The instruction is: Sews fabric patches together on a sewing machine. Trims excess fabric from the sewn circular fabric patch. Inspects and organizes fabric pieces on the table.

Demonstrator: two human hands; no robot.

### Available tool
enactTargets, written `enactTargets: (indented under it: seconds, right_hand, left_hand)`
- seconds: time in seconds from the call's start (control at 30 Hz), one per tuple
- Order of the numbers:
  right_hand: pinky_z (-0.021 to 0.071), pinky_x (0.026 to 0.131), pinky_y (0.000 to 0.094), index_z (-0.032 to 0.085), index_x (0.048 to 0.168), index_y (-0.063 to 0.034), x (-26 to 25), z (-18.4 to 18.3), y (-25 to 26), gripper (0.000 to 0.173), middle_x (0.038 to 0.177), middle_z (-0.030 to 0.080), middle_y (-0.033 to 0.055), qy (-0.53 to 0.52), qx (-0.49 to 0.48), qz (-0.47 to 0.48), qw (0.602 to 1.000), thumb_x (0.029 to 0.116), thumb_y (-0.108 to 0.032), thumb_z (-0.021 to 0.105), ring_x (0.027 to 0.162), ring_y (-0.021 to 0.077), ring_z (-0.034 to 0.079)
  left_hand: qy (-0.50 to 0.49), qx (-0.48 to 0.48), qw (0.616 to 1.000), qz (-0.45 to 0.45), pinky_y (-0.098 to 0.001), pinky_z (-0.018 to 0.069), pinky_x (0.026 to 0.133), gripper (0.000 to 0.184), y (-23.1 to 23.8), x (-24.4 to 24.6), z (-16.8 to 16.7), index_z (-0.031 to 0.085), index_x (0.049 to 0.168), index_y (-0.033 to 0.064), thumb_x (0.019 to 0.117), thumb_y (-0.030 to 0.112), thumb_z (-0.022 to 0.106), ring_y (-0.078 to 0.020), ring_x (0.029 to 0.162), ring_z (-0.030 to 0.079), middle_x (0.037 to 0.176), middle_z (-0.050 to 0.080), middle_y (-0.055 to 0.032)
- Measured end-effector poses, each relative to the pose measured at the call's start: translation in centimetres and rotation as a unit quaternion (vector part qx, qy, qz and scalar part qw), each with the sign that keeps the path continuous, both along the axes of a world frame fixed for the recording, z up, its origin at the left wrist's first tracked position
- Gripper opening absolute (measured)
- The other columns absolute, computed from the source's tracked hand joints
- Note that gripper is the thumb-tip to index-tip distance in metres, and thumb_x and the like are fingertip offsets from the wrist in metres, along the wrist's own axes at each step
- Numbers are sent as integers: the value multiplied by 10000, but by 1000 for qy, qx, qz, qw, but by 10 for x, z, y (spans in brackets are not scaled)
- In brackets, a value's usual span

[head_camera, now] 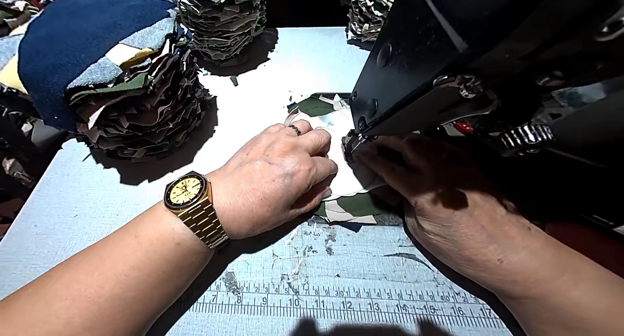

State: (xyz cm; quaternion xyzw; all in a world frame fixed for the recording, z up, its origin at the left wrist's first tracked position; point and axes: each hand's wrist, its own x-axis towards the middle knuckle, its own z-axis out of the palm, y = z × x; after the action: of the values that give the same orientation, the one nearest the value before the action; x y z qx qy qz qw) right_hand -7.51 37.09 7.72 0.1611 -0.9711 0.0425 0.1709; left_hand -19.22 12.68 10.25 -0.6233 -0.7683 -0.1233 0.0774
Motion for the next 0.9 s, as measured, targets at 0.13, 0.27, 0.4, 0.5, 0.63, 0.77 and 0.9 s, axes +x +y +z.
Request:
enactTargets:
  seconds: [0.13, 0.27, 0.4, 0.5, 0.63, 0.77, 0.9]
  right_hand:
    - [427, 1059, 584, 600, 1447, -143, 1, 2, -1, 573, 1472, 528, 194, -5, -9, -4, 1000, 920, 38, 467, 1331, 389, 529]
    - [451, 1006, 614, 596, 1451, -143, 1, 1, 0, 594, 1454, 537, 212, -7, -2, -7, 1000, 904, 47, 464, 1272, 418, 565]
    - [435, 1028, 611, 596, 1447, -117, 0, 3, 2, 580, 1454, 551, 202, -2, -8, -3, 1000, 913, 56, 451, 1282, 415, 559]
    - [451, 1059, 547, 691, 1310, -61, 1, 5, 4, 445, 1339, 638, 186, 51, -54, 29, 997, 958, 27, 433, 1246, 367, 595]
    - [524, 958, 484, 767, 1126, -44, 2, 4, 5, 325, 1190, 699, 164, 76, -84, 92, 989, 974, 2, 484, 1118, 323, 659]
    - [533, 980, 430, 773, 1107, -48, 3, 3, 6, 325, 1154, 709, 146, 63, -82, 95, 990, 966, 6, 485, 1123, 295, 662]
    - [536, 977, 441, 762, 1151, -40, 1, 3, 7, 367, 1195, 711, 152, 57, -77, 85, 992, 952, 29, 462, 1132, 294, 673]
  left_hand:
    - [-1, -3, 1000, 1, -393, 483, 851, 290, 1, 1, 1, 768, 1113, 152, 1000, 344, 583, -233, 1044, 597, 1084, 664, -49]
    - [5, -2, 1000, 6, -390, 489, 845, 289, 1, 0, -1, 761, 1112, 145, 1001, 343, 581, -232, 1033, 598, 1079, 659, -48]
    - [7, -6, 1000, 21, -398, 481, 858, 340, 1, -2, -3, 741, 1184, 147, 1001, 374, 568, -236, 1054, 591, 1099, 643, -49]
    - [16, -2, 1000, 25, -411, 474, 860, 359, 1, -4, -5, 732, 1216, 150, 1005, 384, 559, -251, 1082, 589, 1143, 646, -63]
    - [21, 32, 999, -21, -442, 488, 932, 284, 0, -5, -6, 764, 1181, 183, 1020, 302, 562, -258, 1170, 600, 1177, 673, -72]
    - [-6, 29, 998, -49, -416, 511, 913, 271, 1, -7, -6, 773, 1184, 190, 1020, 249, 566, -239, 1090, 622, 1104, 680, -67]
    - [-7, 18, 999, -34, -442, 504, 922, 277, 0, -9, -7, 766, 1201, 198, 1022, 250, 561, -250, 1104, 619, 1120, 671, -76]
